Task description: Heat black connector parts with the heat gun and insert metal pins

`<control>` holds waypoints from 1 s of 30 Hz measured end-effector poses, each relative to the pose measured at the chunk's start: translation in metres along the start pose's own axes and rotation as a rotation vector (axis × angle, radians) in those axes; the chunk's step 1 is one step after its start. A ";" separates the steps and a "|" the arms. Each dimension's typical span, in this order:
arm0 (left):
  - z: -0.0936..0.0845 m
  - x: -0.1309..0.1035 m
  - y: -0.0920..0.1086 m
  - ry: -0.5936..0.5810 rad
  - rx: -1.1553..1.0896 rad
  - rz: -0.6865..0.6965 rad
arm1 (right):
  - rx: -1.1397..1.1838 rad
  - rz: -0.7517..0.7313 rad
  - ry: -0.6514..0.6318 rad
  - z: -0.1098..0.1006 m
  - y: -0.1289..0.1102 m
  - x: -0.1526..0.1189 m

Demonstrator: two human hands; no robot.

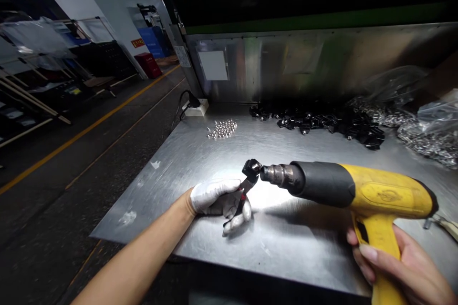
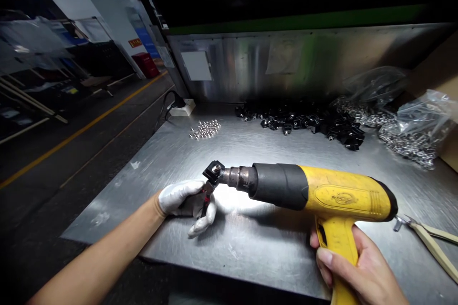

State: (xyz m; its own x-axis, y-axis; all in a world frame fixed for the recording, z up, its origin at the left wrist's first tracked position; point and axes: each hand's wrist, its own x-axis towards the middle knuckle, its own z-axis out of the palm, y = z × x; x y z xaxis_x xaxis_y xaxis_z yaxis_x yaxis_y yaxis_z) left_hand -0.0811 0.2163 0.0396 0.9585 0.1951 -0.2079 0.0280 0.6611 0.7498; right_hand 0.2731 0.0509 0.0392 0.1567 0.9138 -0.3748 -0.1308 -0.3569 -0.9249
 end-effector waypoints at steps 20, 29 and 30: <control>0.017 0.008 0.003 0.194 0.111 0.099 | -0.033 0.018 -0.175 -0.005 -0.002 0.008; 0.018 0.009 0.003 0.186 0.120 0.103 | -0.046 0.012 -0.181 -0.004 -0.005 0.007; 0.017 0.009 0.003 0.186 0.123 0.105 | -0.042 0.013 -0.179 -0.002 -0.006 0.007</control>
State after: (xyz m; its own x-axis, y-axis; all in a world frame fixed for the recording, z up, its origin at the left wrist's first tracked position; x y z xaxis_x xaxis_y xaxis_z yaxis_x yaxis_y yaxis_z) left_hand -0.0679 0.2073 0.0511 0.8897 0.3952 -0.2285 -0.0233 0.5392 0.8419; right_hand 0.2770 0.0587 0.0424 -0.0216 0.9277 -0.3726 -0.0896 -0.3730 -0.9235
